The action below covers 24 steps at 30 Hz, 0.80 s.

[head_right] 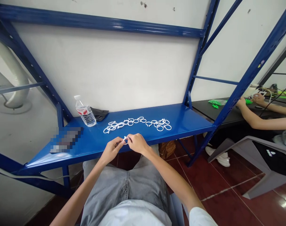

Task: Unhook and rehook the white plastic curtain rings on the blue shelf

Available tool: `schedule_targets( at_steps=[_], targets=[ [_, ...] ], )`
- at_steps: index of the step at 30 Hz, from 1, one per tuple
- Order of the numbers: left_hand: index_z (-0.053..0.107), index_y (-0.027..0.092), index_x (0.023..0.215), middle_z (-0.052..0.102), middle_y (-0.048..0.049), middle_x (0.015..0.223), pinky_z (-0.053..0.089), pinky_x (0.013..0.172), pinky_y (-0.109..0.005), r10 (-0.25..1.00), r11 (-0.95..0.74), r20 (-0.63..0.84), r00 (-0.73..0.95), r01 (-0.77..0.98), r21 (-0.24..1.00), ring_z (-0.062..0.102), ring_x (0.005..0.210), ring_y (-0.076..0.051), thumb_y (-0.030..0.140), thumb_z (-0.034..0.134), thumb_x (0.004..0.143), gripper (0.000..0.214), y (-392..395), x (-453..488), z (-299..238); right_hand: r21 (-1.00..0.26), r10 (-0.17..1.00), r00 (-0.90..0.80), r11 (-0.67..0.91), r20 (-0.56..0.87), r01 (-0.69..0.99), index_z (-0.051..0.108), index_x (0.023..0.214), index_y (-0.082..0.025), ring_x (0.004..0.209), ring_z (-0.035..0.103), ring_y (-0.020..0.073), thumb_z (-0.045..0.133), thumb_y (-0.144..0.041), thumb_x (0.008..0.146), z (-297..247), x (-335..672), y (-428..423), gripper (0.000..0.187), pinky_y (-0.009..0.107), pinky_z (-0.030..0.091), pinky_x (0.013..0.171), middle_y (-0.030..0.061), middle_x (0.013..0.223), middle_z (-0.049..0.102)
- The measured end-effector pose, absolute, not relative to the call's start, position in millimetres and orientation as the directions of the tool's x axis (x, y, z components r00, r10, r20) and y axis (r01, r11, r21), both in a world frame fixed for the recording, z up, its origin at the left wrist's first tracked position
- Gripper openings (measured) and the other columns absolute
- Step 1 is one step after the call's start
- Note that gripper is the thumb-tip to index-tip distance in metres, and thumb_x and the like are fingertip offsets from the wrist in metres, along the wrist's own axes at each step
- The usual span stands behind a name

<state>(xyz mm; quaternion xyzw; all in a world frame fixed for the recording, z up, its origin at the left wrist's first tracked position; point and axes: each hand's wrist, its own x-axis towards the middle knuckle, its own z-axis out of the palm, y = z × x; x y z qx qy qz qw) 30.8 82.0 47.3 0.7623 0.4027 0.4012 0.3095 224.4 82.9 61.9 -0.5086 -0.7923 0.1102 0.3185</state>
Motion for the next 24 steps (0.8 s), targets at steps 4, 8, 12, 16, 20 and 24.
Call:
schedule_targets(
  at_steps=[4, 8, 12, 16, 20, 24],
  targets=[
    [0.076, 0.02, 0.089, 0.069, -0.0034, 0.086, 0.041, 0.067, -0.027, 0.824, -0.543, 0.414, 0.386, 0.334, 0.77, 0.058, 0.074, -0.016, 0.052, 0.055, 0.102, 0.041, 85, 33, 50, -0.599, 0.899, -0.274, 0.433, 0.342, 0.673, 0.075, 0.084, -0.019, 0.066, 0.066, 0.0152, 0.052, -0.01, 0.099, 61, 229, 85, 0.029, 0.023, 0.039, 0.067, 0.0006, 0.069, 0.073],
    [0.077, 0.02, 0.089, 0.07, -0.0036, 0.088, 0.043, 0.072, -0.028, 0.82, -0.546, 0.42, 0.389, 0.307, 0.78, 0.06, 0.077, -0.017, 0.051, 0.056, 0.102, 0.039, 88, 35, 49, -0.683, 0.906, -0.253, 0.422, 0.34, 0.596, 0.069, 0.072, -0.019, 0.062, 0.063, 0.0136, 0.052, -0.011, 0.096, 59, 228, 90, 0.03, 0.022, 0.04, 0.065, -0.001, 0.064, 0.069],
    [0.074, 0.019, 0.085, 0.07, -0.0036, 0.086, 0.044, 0.072, -0.028, 0.833, -0.523, 0.415, 0.366, 0.277, 0.806, 0.06, 0.078, -0.018, 0.051, 0.056, 0.101, 0.04, 93, 36, 45, -0.816, 0.936, -0.235, 0.344, 0.261, 0.465, 0.072, 0.077, -0.017, 0.057, 0.062, 0.0123, 0.046, -0.012, 0.094, 54, 229, 96, 0.031, 0.021, 0.043, 0.062, -0.001, 0.061, 0.068],
    [0.076, 0.019, 0.096, 0.073, -0.0054, 0.091, 0.049, 0.074, -0.029, 0.837, -0.497, 0.377, 0.397, 0.262, 0.827, 0.065, 0.082, -0.02, 0.055, 0.055, 0.101, 0.042, 95, 34, 46, -0.907, 0.959, -0.222, 0.248, 0.178, 0.34, 0.078, 0.096, -0.016, 0.049, 0.059, 0.0108, 0.042, -0.014, 0.094, 49, 229, 102, 0.036, 0.018, 0.045, 0.054, -0.0022, 0.059, 0.065],
    [0.071, 0.022, 0.131, 0.076, -0.009, 0.111, 0.053, 0.069, -0.031, 0.863, -0.487, 0.348, 0.366, 0.418, 0.767, 0.069, 0.085, -0.022, 0.059, 0.05, 0.102, 0.051, 98, 20, 50, -0.929, 0.974, -0.183, 0.185, 0.131, 0.321, 0.076, 0.096, -0.016, 0.048, 0.059, 0.0093, 0.048, -0.016, 0.094, 52, 241, 109, 0.028, 0.016, 0.043, 0.048, -0.0017, 0.063, 0.068],
    [0.069, 0.021, 0.136, 0.07, -0.0138, 0.133, 0.054, 0.096, -0.044, 0.826, -0.479, 0.511, 0.237, 0.774, 0.415, 0.065, 0.116, -0.034, 0.05, 0.047, 0.103, 0.049, 110, -11, 48, -0.912, 0.999, -0.019, 0.05, 0.046, 0.407, 0.075, 0.091, -0.016, 0.049, 0.061, 0.0095, 0.058, -0.02, 0.094, 61, 285, 121, 0.018, 0.016, 0.044, 0.048, 0.0011, 0.068, 0.073]
  ],
)
